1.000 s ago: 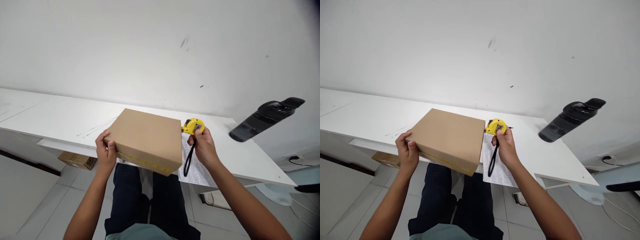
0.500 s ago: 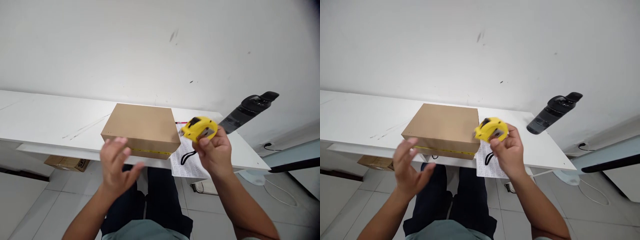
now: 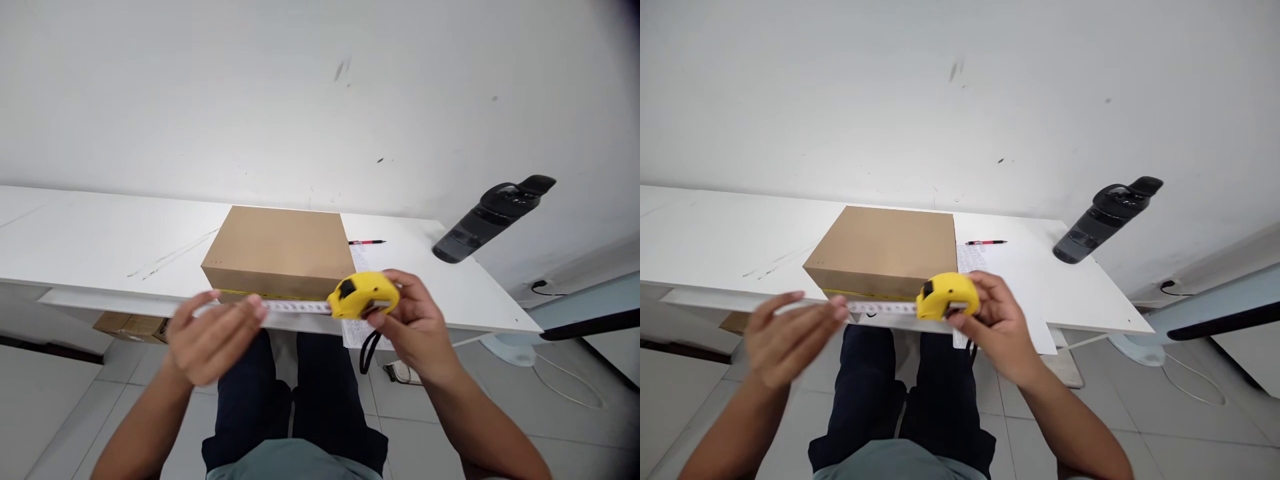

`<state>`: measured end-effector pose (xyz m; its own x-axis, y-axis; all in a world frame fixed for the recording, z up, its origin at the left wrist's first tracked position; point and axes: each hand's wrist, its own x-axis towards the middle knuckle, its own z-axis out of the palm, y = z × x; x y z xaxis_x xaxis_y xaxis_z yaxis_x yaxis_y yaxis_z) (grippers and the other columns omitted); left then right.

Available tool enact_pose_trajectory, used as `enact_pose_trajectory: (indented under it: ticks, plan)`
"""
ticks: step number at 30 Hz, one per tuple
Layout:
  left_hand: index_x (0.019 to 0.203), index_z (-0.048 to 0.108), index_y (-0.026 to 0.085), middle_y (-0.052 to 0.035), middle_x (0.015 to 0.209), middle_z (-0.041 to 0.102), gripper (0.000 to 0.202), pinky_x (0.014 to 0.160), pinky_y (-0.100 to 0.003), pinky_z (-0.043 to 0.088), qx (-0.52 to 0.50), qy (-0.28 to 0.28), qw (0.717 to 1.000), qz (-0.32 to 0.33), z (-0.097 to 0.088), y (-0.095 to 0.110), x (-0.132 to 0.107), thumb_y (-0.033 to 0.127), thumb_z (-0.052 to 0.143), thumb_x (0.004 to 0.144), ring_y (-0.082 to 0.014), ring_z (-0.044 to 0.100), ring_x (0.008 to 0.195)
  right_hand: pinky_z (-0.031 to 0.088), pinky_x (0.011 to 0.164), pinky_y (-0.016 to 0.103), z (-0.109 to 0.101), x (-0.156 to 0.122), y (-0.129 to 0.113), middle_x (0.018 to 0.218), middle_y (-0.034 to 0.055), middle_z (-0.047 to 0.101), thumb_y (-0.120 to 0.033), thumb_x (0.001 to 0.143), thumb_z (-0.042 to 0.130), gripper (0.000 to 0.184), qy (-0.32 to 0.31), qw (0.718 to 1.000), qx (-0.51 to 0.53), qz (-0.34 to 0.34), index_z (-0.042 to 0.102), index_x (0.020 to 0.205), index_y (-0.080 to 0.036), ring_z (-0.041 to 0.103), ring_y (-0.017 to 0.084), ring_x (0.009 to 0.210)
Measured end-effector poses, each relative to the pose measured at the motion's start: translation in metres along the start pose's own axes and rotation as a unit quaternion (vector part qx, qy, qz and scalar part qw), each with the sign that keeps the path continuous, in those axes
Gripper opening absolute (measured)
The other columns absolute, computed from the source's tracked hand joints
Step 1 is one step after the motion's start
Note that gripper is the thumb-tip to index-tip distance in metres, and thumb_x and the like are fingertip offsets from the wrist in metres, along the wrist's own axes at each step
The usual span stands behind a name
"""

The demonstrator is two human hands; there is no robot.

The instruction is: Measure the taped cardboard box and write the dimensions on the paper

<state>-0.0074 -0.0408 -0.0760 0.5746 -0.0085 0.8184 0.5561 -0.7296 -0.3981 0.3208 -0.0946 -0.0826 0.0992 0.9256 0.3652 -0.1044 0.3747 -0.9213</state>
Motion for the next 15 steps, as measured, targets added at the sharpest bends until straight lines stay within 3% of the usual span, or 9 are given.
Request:
enact_pose_trajectory:
  ticks: [3,4,7,10,12,15]
  plan:
    - [0.106,0.075,0.032,0.0074,0.097,0.080,0.023,0.100,-0.047,0.058,0.033,0.064,0.987,-0.147,0.003,-0.056,-0.038,0.020,0.080,0.087,-0.0146,0.072,0.075,0.047,0.047,0.022,-0.033,0.020,0.006,0.106,0.0021,0.069,-0.036,0.075,0.091,0.050,0.109,0.992,-0.020,-0.064,0.068,0.120,-0.037,0.061,0.013,0.070]
    - [0.105,0.075,0.029,0.0070,0.097,0.080,0.020,0.101,-0.044,0.058,0.046,0.069,0.979,-0.185,0.005,-0.074,-0.050,0.023,0.081,0.087,-0.0145,0.072,0.079,0.044,0.046,0.022,-0.044,0.027,0.008,0.106,0.0021,0.067,-0.037,0.074,0.091,0.051,0.130,0.988,-0.022,-0.079,0.069,0.120,-0.038,0.057,0.012,0.068]
    - [0.107,0.076,0.028,0.0088,0.098,0.079,0.019,0.088,-0.035,0.062,0.042,0.059,0.967,-0.244,0.013,-0.107,-0.072,0.024,0.079,0.089,-0.0143,0.075,0.087,0.040,0.046,0.024,-0.067,0.042,0.015,0.100,0.0006,0.063,-0.040,0.074,0.090,0.054,0.152,0.984,-0.036,-0.091,0.068,0.123,-0.038,0.047,0.011,0.062]
    - [0.112,0.075,0.032,0.0104,0.102,0.079,0.020,0.081,-0.034,0.064,0.006,0.061,0.957,-0.284,0.019,-0.104,-0.075,0.027,0.074,0.093,-0.0159,0.076,0.091,0.039,0.047,0.025,-0.072,0.047,0.026,0.093,-0.0004,0.061,-0.043,0.076,0.088,0.059,0.140,0.987,-0.059,-0.058,0.066,0.130,-0.038,0.044,0.011,0.059]
    - [0.114,0.074,0.034,0.0105,0.105,0.078,0.021,0.084,-0.038,0.065,-0.024,0.068,0.946,-0.317,0.022,-0.090,-0.069,0.028,0.073,0.093,-0.0180,0.077,0.093,0.040,0.047,0.026,-0.067,0.047,0.033,0.093,-0.0003,0.062,-0.044,0.078,0.086,0.059,0.122,0.990,-0.069,-0.032,0.065,0.133,-0.037,0.044,0.011,0.058]
    - [0.116,0.074,0.035,0.0078,0.110,0.078,0.023,0.089,-0.042,0.063,-0.081,0.036,0.941,-0.326,0.024,-0.068,-0.057,0.028,0.069,0.095,-0.0205,0.076,0.100,0.044,0.050,0.026,-0.054,0.046,0.039,0.099,0.0004,0.064,-0.044,0.080,0.084,0.058,0.103,0.992,-0.073,-0.023,0.065,0.134,-0.037,0.048,0.011,0.061]
